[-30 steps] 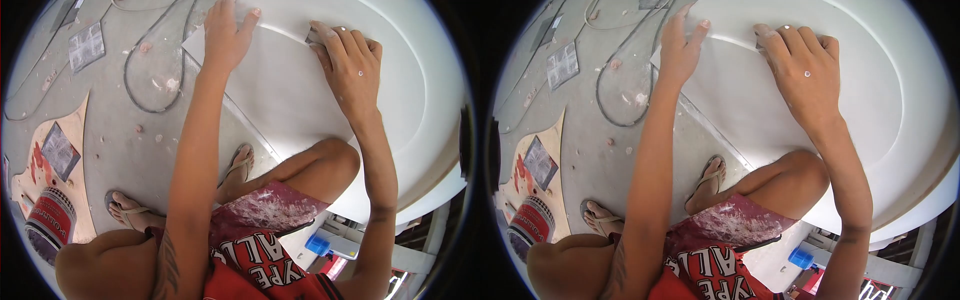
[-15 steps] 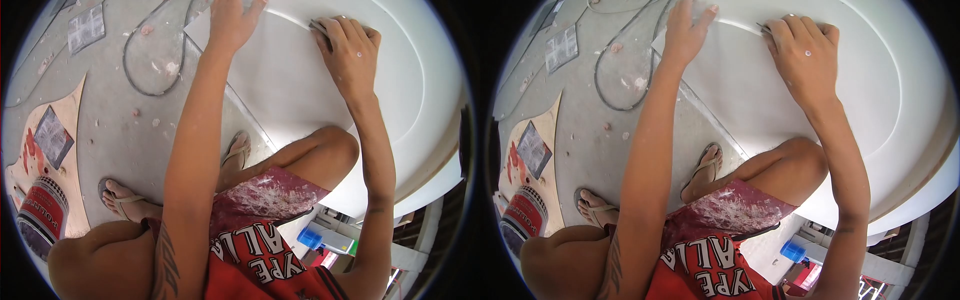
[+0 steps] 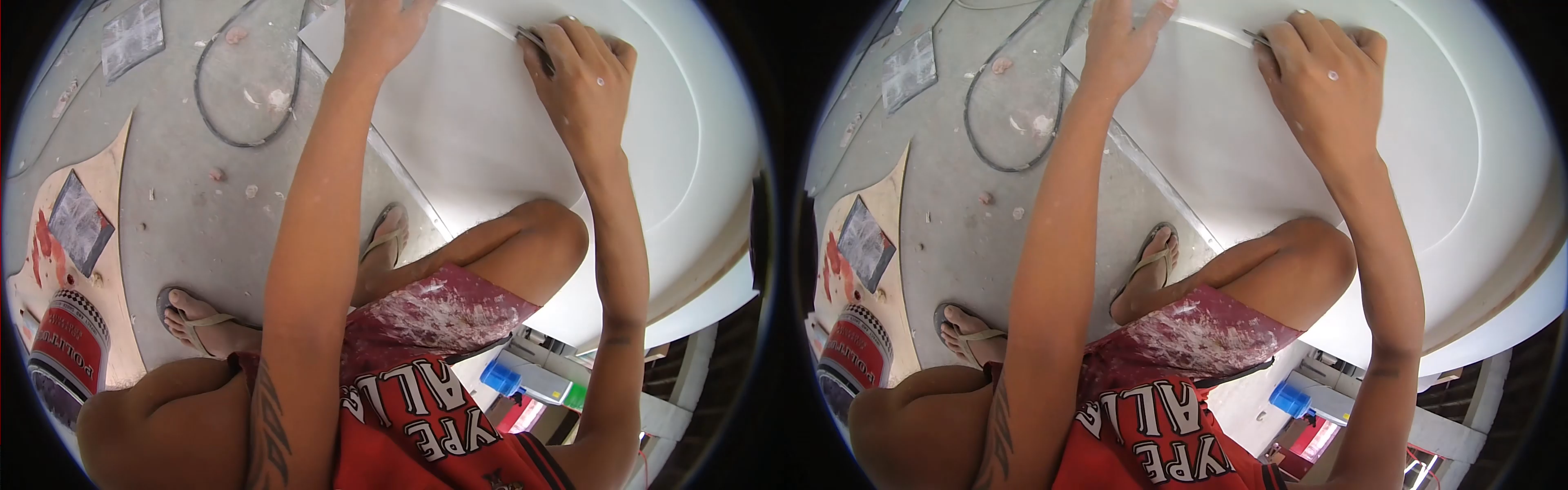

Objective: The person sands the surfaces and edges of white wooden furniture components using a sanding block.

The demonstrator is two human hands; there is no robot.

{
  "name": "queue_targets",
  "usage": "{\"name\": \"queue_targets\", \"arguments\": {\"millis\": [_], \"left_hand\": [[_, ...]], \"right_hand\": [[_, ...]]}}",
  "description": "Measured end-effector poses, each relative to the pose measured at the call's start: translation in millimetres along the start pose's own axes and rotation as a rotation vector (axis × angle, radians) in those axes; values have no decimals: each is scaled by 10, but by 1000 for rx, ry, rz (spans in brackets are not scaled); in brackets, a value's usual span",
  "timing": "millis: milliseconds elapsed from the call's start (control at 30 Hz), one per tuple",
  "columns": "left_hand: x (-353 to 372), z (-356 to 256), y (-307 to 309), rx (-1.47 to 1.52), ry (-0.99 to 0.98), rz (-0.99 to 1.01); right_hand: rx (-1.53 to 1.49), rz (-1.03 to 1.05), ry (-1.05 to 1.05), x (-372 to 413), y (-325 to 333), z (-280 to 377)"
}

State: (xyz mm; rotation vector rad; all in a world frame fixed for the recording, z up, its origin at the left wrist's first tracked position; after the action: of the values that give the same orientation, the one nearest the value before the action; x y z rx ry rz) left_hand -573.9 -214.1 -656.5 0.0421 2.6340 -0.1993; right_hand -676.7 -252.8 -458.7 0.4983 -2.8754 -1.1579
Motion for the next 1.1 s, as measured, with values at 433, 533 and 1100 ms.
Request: {"name": "queue_targets", "arguments": {"millis": [433,533,1100], "left_hand": [[-25,13,13,28,17,5],[-4,100,-53,-26,109,110],[-28,118,6,13,71,50]], "right_hand": [[-45,35,62,-183,-26,142],[-32,56,37,-122,35,115],[-17,2,9,-123,20,139]]}}
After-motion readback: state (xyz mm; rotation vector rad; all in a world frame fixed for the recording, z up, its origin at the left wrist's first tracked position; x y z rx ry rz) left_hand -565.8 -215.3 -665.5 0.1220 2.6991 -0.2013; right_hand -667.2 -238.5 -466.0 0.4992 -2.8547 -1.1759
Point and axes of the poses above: each hand's wrist, its own x-axis away from the middle knuckle, its own y-axis out of the back of the hand, z = x × y, the point moved 6 cm from there along -x, towards the middle knuckle, and after that the axes turned 4 degrees about -y, right-handed, at the moved point
